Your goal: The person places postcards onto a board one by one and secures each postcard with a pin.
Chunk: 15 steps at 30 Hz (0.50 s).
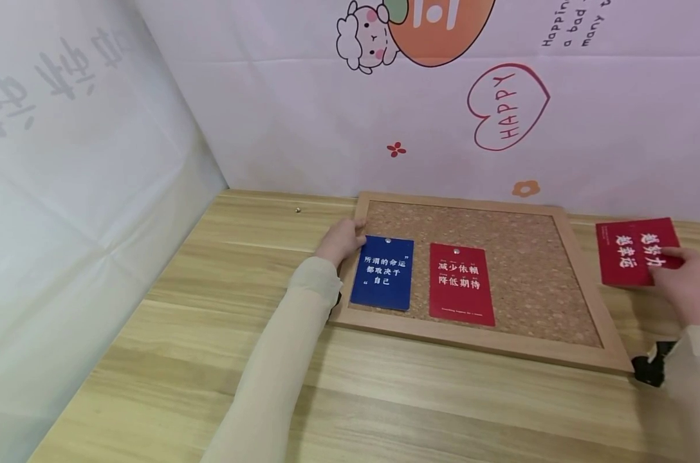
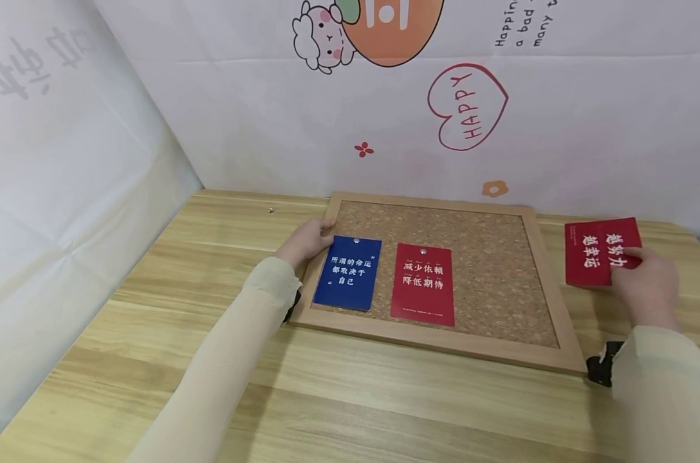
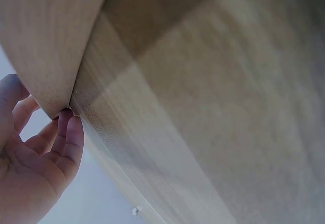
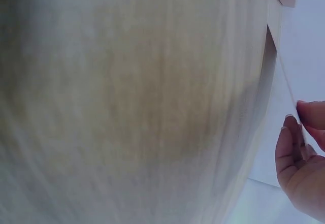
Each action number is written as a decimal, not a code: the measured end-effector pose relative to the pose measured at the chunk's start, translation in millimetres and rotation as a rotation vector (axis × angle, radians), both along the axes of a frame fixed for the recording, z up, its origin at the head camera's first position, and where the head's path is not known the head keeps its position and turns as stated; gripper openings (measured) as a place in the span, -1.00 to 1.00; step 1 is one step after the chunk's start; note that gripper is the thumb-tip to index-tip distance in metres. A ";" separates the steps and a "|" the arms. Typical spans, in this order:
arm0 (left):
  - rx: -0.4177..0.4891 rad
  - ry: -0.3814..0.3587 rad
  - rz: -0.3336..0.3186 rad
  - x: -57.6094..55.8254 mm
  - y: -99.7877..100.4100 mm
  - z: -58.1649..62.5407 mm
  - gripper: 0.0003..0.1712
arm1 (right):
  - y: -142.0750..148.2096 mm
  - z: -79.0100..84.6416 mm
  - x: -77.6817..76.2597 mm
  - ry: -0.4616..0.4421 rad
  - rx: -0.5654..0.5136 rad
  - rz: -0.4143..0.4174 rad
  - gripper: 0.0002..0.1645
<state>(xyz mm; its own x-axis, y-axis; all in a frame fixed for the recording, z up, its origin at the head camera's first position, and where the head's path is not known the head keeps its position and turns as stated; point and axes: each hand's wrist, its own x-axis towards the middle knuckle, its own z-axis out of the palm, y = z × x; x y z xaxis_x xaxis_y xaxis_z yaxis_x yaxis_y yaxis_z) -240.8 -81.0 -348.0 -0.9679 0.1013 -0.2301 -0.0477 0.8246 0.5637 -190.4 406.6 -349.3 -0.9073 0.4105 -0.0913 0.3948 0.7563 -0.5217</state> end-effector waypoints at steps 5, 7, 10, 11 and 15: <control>-0.003 -0.001 -0.006 -0.3 0.3 0.6 -0.42 | -1.7 0.1 0.7 0.067 -0.021 -0.060 -0.38; -0.005 -0.001 -0.006 -0.8 0.5 0.2 -0.42 | 2.7 -2.9 -2.5 0.091 -0.042 -0.085 -0.38; -0.006 -0.004 -0.003 -1.8 0.4 -0.8 -0.42 | 14.4 -11.1 -9.2 0.142 -0.080 -0.108 -0.44; -0.006 -0.005 -0.002 -2.0 0.3 -1.0 -0.42 | 17.1 -12.7 -11.2 0.143 -0.088 -0.125 -0.45; -0.001 -0.007 0.004 -2.6 -0.1 -1.3 -0.42 | 15.9 -9.4 -13.4 0.106 -0.117 -0.192 -0.41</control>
<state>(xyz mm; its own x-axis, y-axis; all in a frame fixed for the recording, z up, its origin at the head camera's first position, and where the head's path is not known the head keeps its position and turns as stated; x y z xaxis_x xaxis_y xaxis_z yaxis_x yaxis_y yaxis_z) -243.3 -81.1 -349.3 -0.9666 0.0968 -0.2372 -0.0554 0.8250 0.5624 -203.9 422.5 -358.7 -0.8204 0.5689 -0.0571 0.4643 0.6047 -0.6471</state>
